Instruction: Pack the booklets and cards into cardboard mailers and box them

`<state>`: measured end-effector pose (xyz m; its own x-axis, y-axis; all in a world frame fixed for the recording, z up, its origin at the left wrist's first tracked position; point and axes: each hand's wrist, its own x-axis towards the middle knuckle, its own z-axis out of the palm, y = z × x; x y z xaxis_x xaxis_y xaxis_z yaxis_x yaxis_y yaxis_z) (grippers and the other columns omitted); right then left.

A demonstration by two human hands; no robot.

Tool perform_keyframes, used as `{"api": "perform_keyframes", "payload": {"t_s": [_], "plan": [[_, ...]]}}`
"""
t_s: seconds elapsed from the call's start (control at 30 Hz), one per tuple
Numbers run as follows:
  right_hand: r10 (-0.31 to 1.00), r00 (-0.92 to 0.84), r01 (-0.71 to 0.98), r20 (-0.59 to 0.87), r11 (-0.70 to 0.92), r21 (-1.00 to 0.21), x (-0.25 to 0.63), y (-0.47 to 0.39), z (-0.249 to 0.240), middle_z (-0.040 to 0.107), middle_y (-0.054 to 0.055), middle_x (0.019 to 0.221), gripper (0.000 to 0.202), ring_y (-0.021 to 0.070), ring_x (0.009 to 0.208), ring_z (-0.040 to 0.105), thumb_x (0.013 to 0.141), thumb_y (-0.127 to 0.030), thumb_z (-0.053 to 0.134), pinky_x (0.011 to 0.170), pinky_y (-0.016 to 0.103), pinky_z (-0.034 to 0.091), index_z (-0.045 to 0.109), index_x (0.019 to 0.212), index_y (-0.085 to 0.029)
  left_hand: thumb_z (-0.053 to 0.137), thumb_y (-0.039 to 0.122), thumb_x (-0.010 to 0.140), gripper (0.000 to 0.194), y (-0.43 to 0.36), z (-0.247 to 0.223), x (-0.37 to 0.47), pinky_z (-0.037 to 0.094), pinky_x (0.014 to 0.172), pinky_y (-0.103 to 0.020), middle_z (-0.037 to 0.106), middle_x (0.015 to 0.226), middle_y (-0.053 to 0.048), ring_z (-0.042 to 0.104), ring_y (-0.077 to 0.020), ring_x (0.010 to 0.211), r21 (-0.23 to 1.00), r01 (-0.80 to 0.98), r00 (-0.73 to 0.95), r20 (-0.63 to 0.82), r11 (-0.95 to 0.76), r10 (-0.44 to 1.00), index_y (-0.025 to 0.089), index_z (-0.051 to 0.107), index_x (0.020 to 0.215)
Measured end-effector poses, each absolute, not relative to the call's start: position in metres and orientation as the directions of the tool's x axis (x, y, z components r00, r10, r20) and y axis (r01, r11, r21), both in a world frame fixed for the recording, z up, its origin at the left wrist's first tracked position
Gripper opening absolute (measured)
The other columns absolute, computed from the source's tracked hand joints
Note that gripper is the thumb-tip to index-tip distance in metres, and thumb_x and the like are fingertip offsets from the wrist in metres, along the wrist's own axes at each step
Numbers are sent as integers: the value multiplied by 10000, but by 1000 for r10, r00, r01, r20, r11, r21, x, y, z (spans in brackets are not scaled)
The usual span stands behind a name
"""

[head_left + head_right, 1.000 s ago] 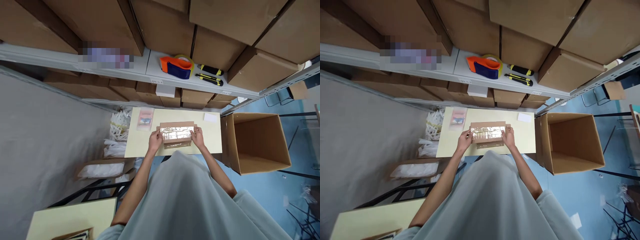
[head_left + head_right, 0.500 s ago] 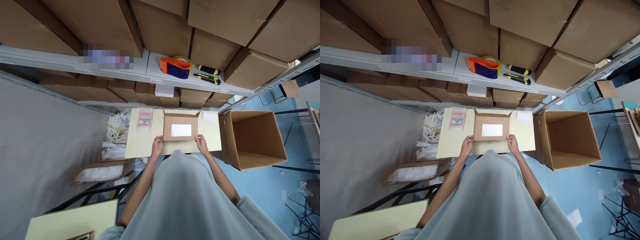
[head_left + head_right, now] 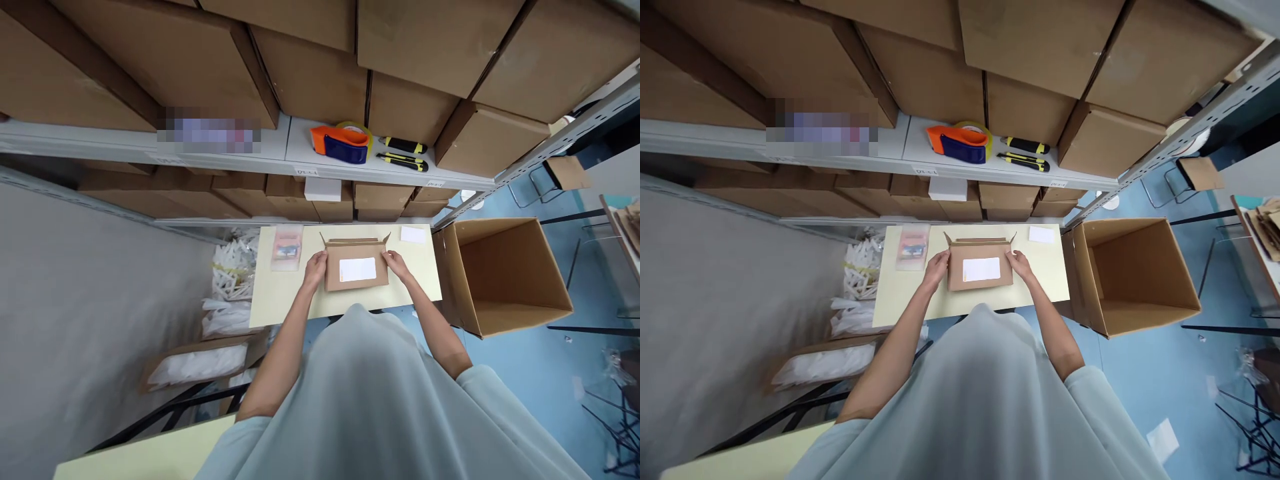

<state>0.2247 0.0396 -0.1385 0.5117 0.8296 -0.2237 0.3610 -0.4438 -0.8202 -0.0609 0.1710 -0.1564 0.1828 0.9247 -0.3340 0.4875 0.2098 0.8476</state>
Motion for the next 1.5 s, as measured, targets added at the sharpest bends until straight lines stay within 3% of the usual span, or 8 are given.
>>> {"api": "perform_keyframes", "payload": {"t_s": [0.33, 0.5, 0.67, 0.77, 0.9, 1.17, 1.37, 1.5], "plan": [[822, 507, 174, -257, -390, -904, 202, -3, -109, 800, 174, 1284, 781, 322, 1225, 755, 1013, -852, 448, 1102, 496, 610, 719, 1274, -167, 536, 849, 967, 714, 130, -122, -81, 589, 1086, -421, 784, 1272, -144, 715, -298, 1259, 911, 287, 109, -339, 297, 935, 190, 712, 1179], [779, 505, 99, -372, -480, -872, 204, -20, -121, 792, 193, 1286, 844, 338, 1227, 749, 980, -861, 445, 1071, 539, 634, 719, 1310, -133, 503, 763, 1032, 702, 112, -132, -86, 615, 1067, -435, 759, 1341, -202, 737, -301, 1255, 842, 264, 45, -498, 470, 866, 147, 676, 1320], [751, 656, 357, -70, -391, -848, 215, -23, -84, 723, 207, 1442, 629, 337, 1325, 689, 1067, -666, 493, 1122, 545, 599, 695, 1407, -178, 614, 551, 1057, 593, 113, -94, -93, 555, 1163, -466, 674, 1522, -188, 656, -301, 1383, 864, 490, -48, -105, 115, 993, 197, 589, 1533], [880, 475, 521, -20, -299, -799, 219, -6, -59, 769, 150, 1365, 495, 310, 1270, 714, 1132, -541, 438, 1128, 510, 596, 763, 1343, -234, 482, 507, 1123, 480, 126, -67, -76, 524, 1183, -464, 722, 1438, -151, 673, -296, 1323, 813, 571, 135, 46, -115, 990, 210, 681, 1445], [991, 104, 634, -84, -131, -762, 223, 34, -55, 758, 115, 1459, 470, 324, 1407, 669, 1137, -411, 435, 1257, 537, 509, 773, 1404, -224, 481, 468, 1100, 443, 145, -63, -43, 432, 1255, -543, 768, 1310, -179, 649, -371, 1326, 741, 613, 474, -66, -274, 878, 183, 786, 1249], [992, 6, 748, -124, -86, -658, 262, 93, -91, 575, 94, 1699, 567, 338, 1581, 506, 1056, -252, 556, 1345, 588, 400, 615, 1614, -176, 596, 484, 1034, 313, 137, -90, -59, 452, 1255, -529, 772, 1192, -126, 631, -339, 1329, 759, 607, 502, -136, -236, 854, 257, 802, 970], [978, 30, 782, -205, -151, -605, 258, 100, -128, 528, 150, 1730, 602, 394, 1555, 507, 1024, -204, 579, 1308, 644, 393, 589, 1622, -139, 818, 475, 893, 206, 135, -108, -77, 357, 1353, -580, 513, 1719, -89, 255, -391, 1715, 751, 641, 581, -341, -157, 739, 272, 828, 928], [983, 70, 783, -167, -158, -602, 246, 96, -144, 549, 156, 1709, 546, 368, 1546, 498, 1097, -257, 455, 1307, 610, 372, 569, 1621, -155, 1030, 360, 623, 624, 122, -125, -77, 248, 1391, -649, 294, 1843, -143, 89, -474, 1746, 666, 721, 558, -397, -190, 728, 228, 796, 1187]]}}
